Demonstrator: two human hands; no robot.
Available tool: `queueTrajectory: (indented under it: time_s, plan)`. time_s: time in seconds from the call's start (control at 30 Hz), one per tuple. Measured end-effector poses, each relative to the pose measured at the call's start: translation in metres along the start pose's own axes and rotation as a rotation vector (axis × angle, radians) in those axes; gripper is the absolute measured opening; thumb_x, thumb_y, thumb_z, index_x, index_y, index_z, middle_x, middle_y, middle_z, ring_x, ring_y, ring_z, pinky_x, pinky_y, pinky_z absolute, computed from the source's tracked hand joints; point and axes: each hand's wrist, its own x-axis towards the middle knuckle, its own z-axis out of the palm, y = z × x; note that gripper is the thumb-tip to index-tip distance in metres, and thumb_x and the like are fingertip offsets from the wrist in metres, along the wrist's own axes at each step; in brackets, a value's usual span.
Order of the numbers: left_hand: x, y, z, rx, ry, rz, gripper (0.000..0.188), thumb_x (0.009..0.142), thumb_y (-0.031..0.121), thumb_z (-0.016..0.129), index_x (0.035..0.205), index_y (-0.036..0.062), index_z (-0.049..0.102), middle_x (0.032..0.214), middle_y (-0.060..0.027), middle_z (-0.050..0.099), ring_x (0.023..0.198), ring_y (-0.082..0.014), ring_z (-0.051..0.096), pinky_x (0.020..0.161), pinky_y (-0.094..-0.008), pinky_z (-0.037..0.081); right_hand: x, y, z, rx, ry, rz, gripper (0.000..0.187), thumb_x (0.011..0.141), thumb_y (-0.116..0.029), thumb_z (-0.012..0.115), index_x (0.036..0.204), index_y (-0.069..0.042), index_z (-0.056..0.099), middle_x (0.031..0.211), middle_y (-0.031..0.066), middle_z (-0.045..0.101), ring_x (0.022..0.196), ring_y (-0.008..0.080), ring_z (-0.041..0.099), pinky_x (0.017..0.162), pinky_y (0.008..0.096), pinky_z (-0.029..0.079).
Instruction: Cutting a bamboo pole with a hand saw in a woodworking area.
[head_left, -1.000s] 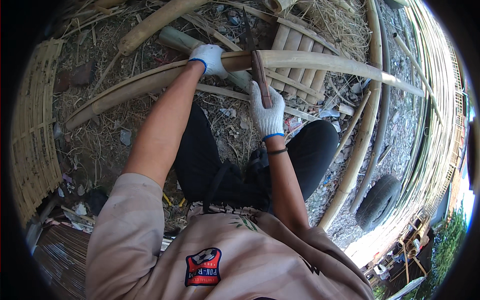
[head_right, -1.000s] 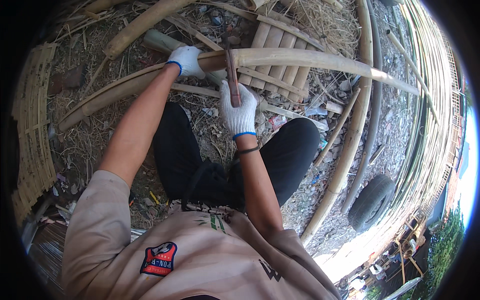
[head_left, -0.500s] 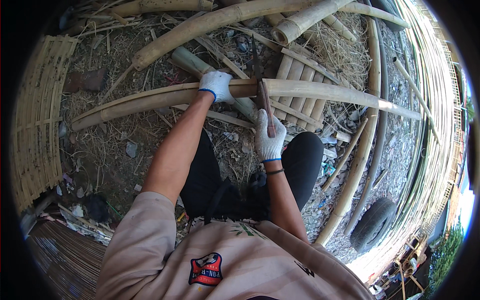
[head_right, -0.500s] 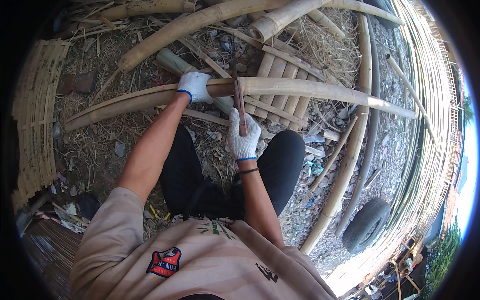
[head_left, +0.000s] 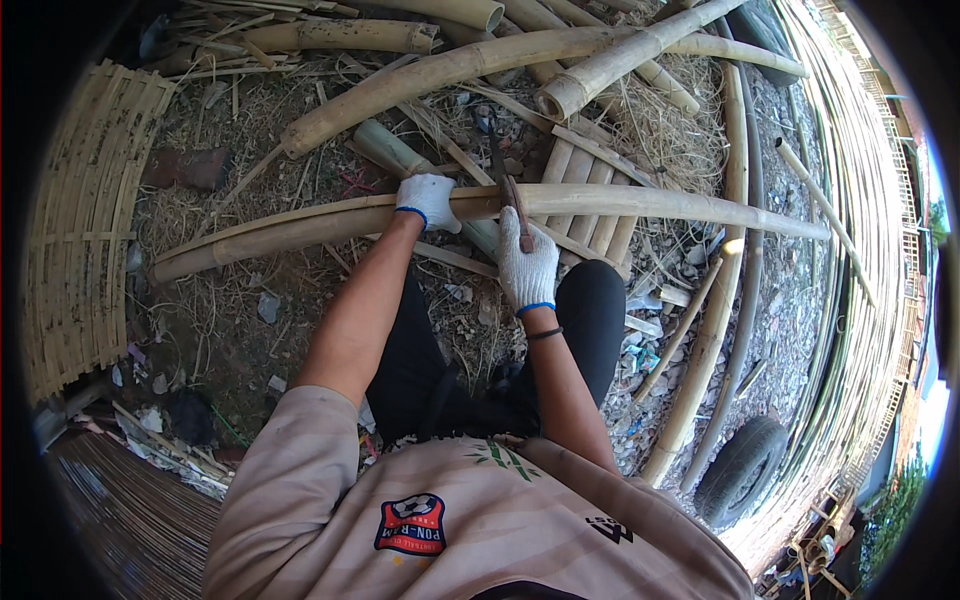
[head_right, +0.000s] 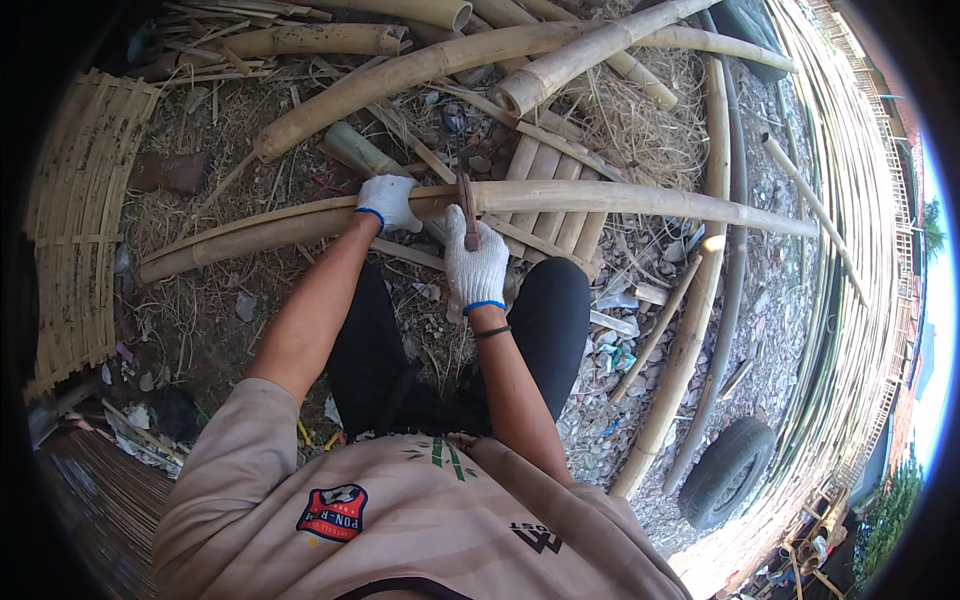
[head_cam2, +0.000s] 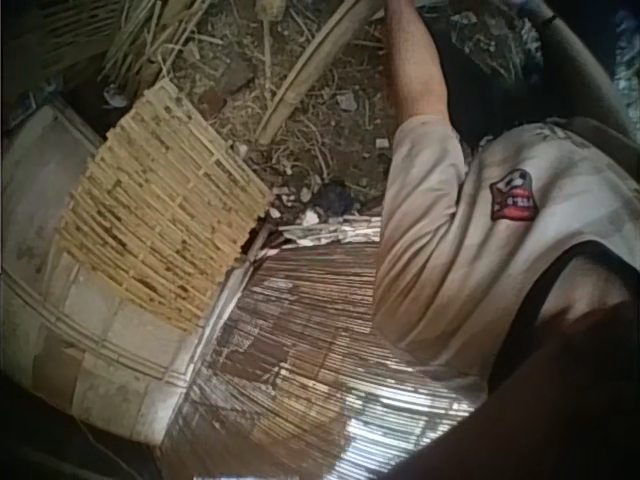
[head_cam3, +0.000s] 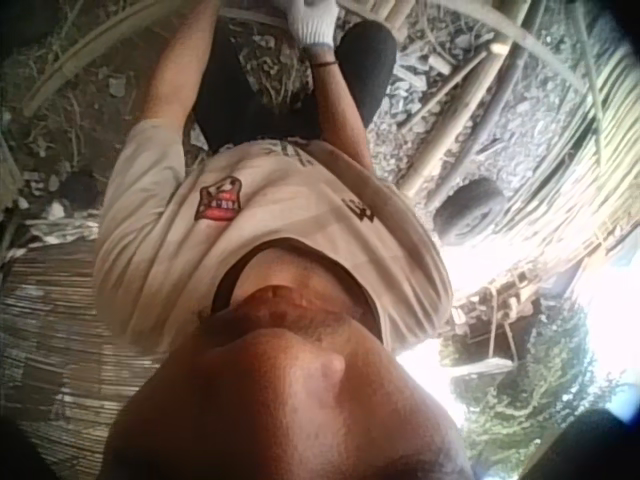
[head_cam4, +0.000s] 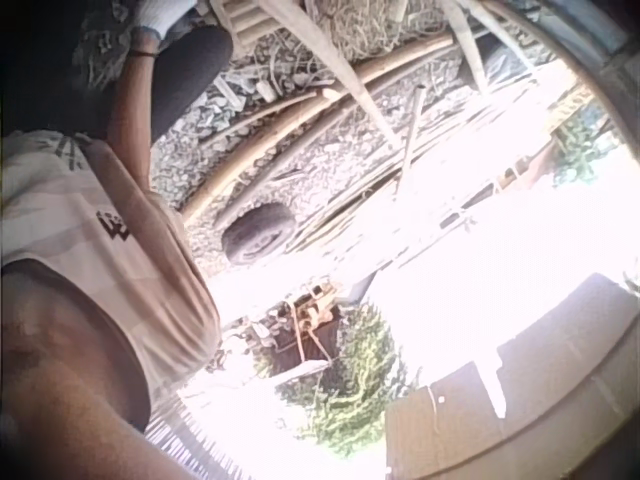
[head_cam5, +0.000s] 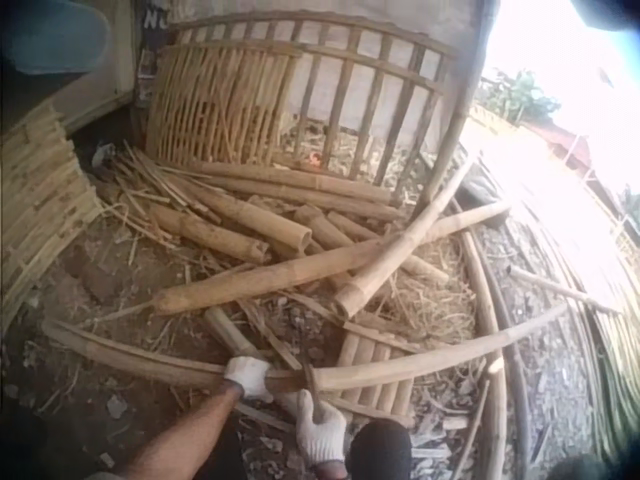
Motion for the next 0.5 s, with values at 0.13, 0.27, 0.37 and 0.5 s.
queueTrajectory:
  time_s: [0.13,0.27,0.37,0.5]
  plan:
    - [-0.004,0.006,-0.013,-0.056,-0.033,0.011,0.069,0.062,0.054,0.084,0.117,0.0136,0.072,0.117,-0.0147,0.072,0.110,-0.0335,0.069,0.096,-0.0461,0.053,-0.031,0.042,0.012,0.122,0.093,-0.093,0.039,0.102,-0.036,0.061,0.091,0.002,0.065,0.073,0.0215,0.061,0.064,0.0302,0.057,0.065,0.0409,0.049]
    - [0.010,-0.009,-0.002,-0.305,0.118,-0.053,0.065,0.072,0.059,0.078,0.115,0.0109,0.072,0.116,-0.0172,0.072,0.110,-0.0350,0.067,0.097,-0.0459,0.052,-0.041,0.070,0.021,0.233,0.098,-0.186,0.033,0.102,-0.031,0.063,0.093,0.000,0.063,0.072,0.0185,0.059,0.063,0.0232,0.050,0.064,0.0380,0.048]
    - [0.017,-0.023,0.009,-0.265,0.515,-0.061,0.061,0.071,0.051,0.084,0.116,0.0125,0.068,0.117,-0.0176,0.069,0.107,-0.0362,0.067,0.094,-0.0479,0.051,-0.048,0.073,0.023,0.312,0.046,-0.180,0.031,0.101,-0.030,0.064,0.095,0.000,0.061,0.072,0.0159,0.058,0.064,0.0210,0.050,0.063,0.0373,0.047]
    - [-0.008,0.013,-0.005,-0.112,0.735,-0.027,0.077,0.063,0.046,0.089,0.127,0.0141,0.061,0.128,-0.0177,0.063,0.111,-0.0376,0.065,0.094,-0.0501,0.050,-0.050,0.092,0.016,0.290,0.019,-0.189,0.029,0.099,-0.029,0.066,0.094,-0.001,0.059,0.072,0.0116,0.055,0.066,0.0166,0.048,0.062,0.0371,0.046]
